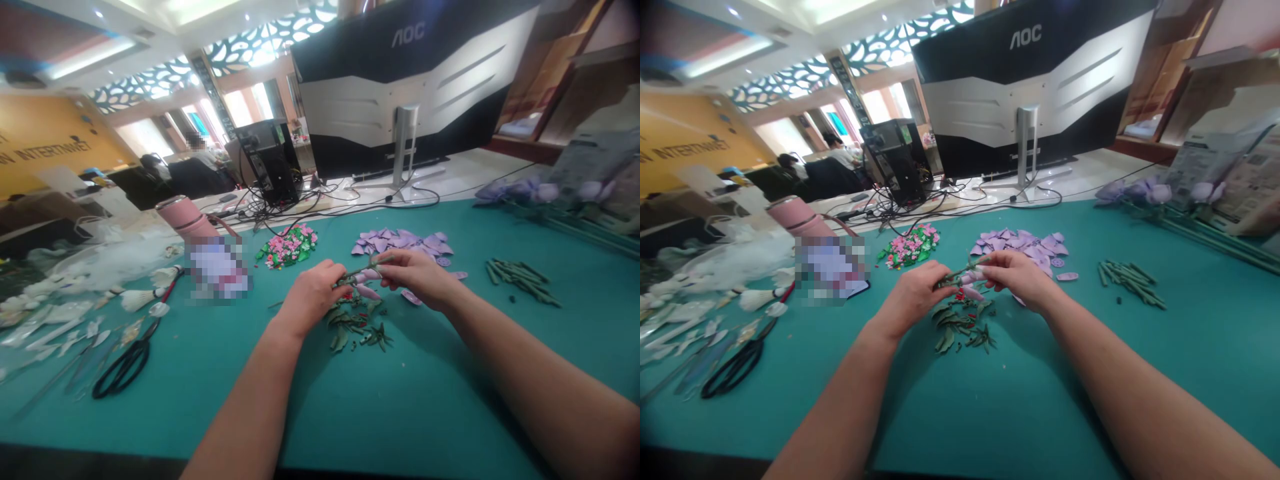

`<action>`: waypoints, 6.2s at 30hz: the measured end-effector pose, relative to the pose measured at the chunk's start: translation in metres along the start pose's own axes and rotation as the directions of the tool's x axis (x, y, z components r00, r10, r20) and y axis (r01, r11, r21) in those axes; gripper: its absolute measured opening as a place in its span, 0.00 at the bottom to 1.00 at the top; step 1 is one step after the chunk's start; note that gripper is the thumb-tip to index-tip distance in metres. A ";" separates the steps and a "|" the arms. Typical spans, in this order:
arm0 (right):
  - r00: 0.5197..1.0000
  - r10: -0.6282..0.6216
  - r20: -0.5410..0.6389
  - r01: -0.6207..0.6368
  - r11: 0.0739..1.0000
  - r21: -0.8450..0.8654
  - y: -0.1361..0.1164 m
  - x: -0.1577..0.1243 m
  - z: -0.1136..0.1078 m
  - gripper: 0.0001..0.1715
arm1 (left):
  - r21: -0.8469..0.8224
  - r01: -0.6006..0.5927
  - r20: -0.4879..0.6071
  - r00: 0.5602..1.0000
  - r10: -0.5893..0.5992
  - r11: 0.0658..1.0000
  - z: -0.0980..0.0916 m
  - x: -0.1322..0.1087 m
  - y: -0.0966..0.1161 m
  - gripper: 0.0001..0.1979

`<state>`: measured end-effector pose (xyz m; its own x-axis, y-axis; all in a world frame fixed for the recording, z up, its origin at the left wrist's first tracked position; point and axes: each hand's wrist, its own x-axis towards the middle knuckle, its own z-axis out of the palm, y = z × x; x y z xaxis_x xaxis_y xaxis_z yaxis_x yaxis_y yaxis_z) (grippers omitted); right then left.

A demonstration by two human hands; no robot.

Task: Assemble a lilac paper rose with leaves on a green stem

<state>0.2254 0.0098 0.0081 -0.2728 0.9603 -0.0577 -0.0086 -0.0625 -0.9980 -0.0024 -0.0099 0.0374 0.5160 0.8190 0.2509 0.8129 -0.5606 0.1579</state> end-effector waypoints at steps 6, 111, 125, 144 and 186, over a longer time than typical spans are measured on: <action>0.996 0.067 -0.061 -0.064 0.997 0.041 -0.003 0.000 0.002 0.15 | 0.042 -0.015 0.003 1.000 0.015 0.999 0.004 0.001 0.005 0.09; 0.939 -0.281 -0.198 0.276 0.960 -0.056 -0.037 -0.024 -0.003 0.14 | -0.488 -0.164 -0.413 0.909 -0.061 0.857 -0.006 -0.003 0.002 0.03; 0.943 -0.332 0.027 0.325 0.935 0.145 -0.037 -0.033 0.021 0.15 | -0.870 -0.192 -0.312 0.928 -0.205 0.454 0.002 0.000 -0.020 0.10; 0.893 -0.449 0.014 0.448 0.893 0.034 -0.040 -0.044 0.030 0.14 | -0.910 -0.104 -0.212 0.949 -0.233 0.401 0.003 -0.002 -0.013 0.08; 0.349 -0.926 0.142 0.740 0.179 -0.648 -0.043 -0.057 0.043 0.07 | -0.908 -0.108 -0.209 0.954 -0.213 0.405 0.007 -0.003 -0.006 0.11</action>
<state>0.1998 -0.0538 0.0553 -0.2243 0.3544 0.9078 0.4201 0.8757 -0.2381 -0.0064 -0.0081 0.0296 0.2630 0.8754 0.4056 0.0286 -0.4273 0.9037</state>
